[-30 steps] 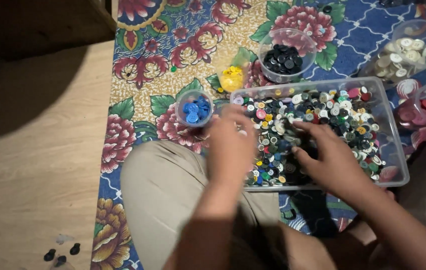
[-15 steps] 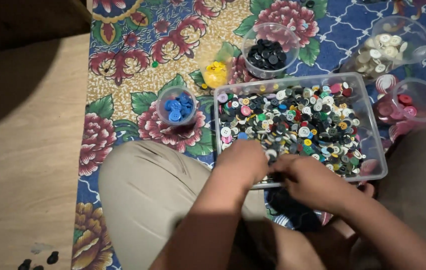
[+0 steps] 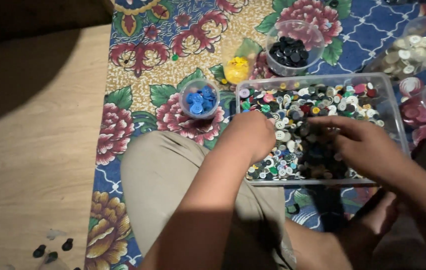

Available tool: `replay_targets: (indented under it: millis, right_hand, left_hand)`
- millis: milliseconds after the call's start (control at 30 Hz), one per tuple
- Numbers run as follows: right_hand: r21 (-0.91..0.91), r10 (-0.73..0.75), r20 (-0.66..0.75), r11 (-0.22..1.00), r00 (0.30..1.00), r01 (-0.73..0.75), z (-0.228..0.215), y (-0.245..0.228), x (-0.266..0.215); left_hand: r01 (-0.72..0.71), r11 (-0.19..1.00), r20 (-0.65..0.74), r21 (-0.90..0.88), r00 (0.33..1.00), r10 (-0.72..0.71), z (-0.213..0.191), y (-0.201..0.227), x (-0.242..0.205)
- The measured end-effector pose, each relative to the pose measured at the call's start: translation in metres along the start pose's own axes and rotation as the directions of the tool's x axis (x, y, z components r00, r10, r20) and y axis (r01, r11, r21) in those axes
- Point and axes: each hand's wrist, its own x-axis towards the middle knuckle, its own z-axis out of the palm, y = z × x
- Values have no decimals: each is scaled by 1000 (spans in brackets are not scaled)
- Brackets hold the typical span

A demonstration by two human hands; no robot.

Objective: Sorting various colored and shaped buttons from a large central container into smaller individual cups based on their characteristics.

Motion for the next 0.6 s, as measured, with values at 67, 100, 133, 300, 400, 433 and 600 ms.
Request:
replay_targets:
  millis: [67,100,133,300,400,433,600]
  right_hand:
    - [67,12,54,998,998,-16,3,-1,0]
    - [133,25,103,990,994,-39,5,0,0]
    - [136,26,110,990,994,-41,12,5,4]
    - [-32,-106,489,990,866,139,62,22,15]
    - [-91,-119,457,980,881,179,70,11,15]
    - [-88,-120,458,980,881,179,67,16,18]
    - [139,-117,158,986,980,96,43,11,16]
  left_hand:
    - [19,1000,-15,-13,1000,-19,5,-7,-4]
    - [33,999,-27,-26,999,-34,8,-10,-6]
    - [39,999,-24,-23,999,-39,8,-11,-10]
    - [125,990,14,-70,992,-124,5,-1,-20]
    - [52,997,-42,-51,998,-54,23,-8,-6]
    - [53,997,-42,-49,998,-55,14,-1,-11]
    - [308,943,81,-124,951,-299,-5,19,-26]
